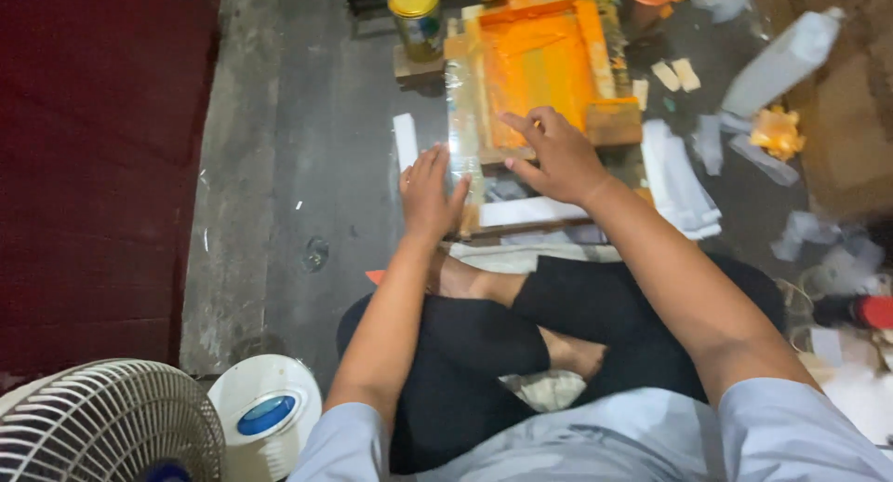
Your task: Preparing a screen printing frame with orange ink and applying adhesive strips to white plastic components.
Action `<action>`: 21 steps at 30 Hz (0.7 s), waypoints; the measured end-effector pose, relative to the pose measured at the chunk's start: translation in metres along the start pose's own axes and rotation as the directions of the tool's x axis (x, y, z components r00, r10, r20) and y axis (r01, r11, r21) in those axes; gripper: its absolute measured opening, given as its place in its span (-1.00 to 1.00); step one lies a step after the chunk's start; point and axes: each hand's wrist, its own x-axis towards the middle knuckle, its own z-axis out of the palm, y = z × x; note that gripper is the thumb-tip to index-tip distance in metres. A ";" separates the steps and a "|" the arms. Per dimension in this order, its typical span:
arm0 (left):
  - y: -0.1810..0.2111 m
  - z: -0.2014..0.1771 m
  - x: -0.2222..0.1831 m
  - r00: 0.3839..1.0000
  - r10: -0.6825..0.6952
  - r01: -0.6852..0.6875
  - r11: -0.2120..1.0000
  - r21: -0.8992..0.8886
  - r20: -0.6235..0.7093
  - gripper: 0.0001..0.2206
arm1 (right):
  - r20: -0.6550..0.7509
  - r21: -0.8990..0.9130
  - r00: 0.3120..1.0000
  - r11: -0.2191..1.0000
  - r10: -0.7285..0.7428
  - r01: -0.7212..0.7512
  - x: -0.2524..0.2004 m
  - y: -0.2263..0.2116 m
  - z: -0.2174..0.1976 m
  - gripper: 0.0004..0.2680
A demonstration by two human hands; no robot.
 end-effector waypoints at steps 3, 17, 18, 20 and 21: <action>0.021 -0.010 -0.008 0.996 0.060 -0.056 0.996 -0.064 0.065 -0.45 | -0.087 -0.021 0.996 1.000 -0.013 0.011 -0.025 0.023 -0.027 -0.52; 0.033 -0.006 -0.042 0.948 0.089 -0.055 0.991 -0.118 0.305 -0.49 | 0.385 -0.050 0.888 0.966 0.253 -0.254 -0.064 0.080 -0.034 -0.74; 0.032 -0.007 -0.042 0.942 0.096 -0.071 0.994 -0.088 0.322 -0.50 | 0.458 -0.137 0.849 0.965 0.263 -0.225 -0.066 0.094 -0.014 -0.74; 0.039 -0.011 -0.039 0.936 0.105 -0.082 0.993 -0.082 0.335 -0.50 | 0.516 -0.188 0.797 0.949 0.313 -0.251 -0.054 0.070 -0.024 -0.73; 0.042 -0.013 -0.037 0.931 0.121 -0.100 0.992 -0.076 0.345 -0.50 | 0.560 -0.244 0.743 0.931 0.365 -0.273 -0.046 0.058 -0.029 -0.72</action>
